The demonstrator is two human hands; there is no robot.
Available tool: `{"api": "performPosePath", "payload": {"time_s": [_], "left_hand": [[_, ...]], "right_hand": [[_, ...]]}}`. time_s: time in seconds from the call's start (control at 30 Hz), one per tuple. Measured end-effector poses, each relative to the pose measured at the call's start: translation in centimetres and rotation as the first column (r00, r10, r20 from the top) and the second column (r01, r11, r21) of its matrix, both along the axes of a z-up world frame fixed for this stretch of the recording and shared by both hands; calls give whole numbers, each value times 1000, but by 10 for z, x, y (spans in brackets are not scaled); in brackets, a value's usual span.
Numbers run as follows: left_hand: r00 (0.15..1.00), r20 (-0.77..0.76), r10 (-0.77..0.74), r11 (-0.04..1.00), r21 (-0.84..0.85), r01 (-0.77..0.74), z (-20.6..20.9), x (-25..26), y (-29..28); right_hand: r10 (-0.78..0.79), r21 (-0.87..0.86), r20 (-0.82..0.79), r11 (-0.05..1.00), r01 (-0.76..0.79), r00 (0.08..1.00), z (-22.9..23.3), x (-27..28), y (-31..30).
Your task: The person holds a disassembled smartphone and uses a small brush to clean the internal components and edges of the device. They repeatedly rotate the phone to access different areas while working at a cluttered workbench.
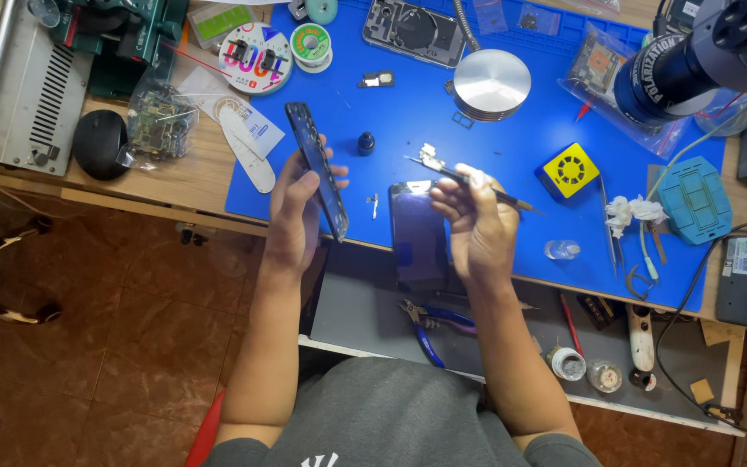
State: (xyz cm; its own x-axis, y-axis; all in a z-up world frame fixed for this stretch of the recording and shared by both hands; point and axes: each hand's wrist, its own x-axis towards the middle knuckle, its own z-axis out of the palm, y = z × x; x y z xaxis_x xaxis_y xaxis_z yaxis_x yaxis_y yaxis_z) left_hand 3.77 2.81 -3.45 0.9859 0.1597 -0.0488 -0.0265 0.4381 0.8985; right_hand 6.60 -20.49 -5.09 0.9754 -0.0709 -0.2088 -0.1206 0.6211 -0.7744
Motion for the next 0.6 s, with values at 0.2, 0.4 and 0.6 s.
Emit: {"api": "performPosePath", "payload": {"time_s": [0.2,0.4,0.6], "left_hand": [[998,4,-65,994,-86,65,12,-35,-36],[982,1,-188,954,-238,183,19,-53,-73],[968,-43,-246,934,-279,225,16,-64,-96]], "right_hand": [[-67,-92,102,993,77,993,2,-30,-28],[-116,-198,240,966,165,964,5,-57,-38],[-91,-370,310,905,208,946,29,-72,-25]]}}
